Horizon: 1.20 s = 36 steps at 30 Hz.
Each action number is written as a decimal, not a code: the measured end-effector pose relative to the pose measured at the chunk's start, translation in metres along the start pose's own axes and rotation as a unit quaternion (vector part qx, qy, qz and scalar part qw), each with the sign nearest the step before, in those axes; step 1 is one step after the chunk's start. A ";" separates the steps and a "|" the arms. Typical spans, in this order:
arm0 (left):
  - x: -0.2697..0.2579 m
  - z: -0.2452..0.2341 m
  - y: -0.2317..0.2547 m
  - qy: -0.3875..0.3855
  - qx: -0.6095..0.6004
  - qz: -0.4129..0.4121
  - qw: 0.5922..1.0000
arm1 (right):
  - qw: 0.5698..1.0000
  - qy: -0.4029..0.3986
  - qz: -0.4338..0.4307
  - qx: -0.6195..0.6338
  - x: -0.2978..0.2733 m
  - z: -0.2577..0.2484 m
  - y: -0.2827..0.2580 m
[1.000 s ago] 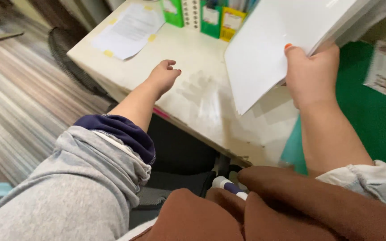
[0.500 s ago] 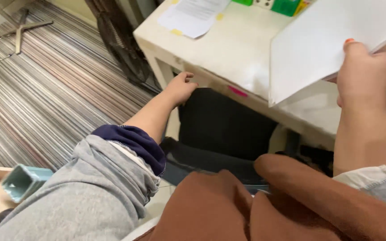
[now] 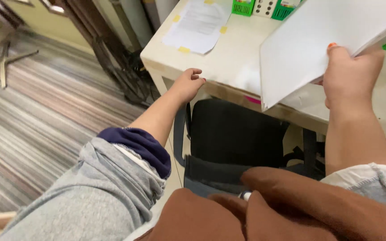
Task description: Sorting through files in a holder and putting away various office supplies like a ruler, markers, and a calendar on a desk.
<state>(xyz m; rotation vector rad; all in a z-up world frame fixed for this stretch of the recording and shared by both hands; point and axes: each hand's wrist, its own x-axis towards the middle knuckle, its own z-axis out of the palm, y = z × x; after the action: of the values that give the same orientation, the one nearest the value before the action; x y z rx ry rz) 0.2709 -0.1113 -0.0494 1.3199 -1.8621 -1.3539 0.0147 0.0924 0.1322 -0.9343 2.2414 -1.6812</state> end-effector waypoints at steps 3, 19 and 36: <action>0.016 -0.006 0.009 -0.001 -0.014 0.000 1.000 | 0.998 -0.007 -0.037 0.056 0.011 0.017 -0.001; 0.134 -0.042 0.026 -0.129 -0.056 0.104 0.985 | 0.991 0.041 -0.119 0.036 0.001 0.106 -0.007; 0.243 -0.079 0.072 -0.221 -0.072 0.182 0.955 | 0.988 0.069 -0.128 0.060 0.005 0.204 -0.048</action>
<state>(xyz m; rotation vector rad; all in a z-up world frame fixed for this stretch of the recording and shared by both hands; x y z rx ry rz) 0.2031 -0.3605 0.0108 0.5857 -2.1072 -1.6312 0.1306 -0.0807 0.1076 -1.1492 2.1482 -2.0247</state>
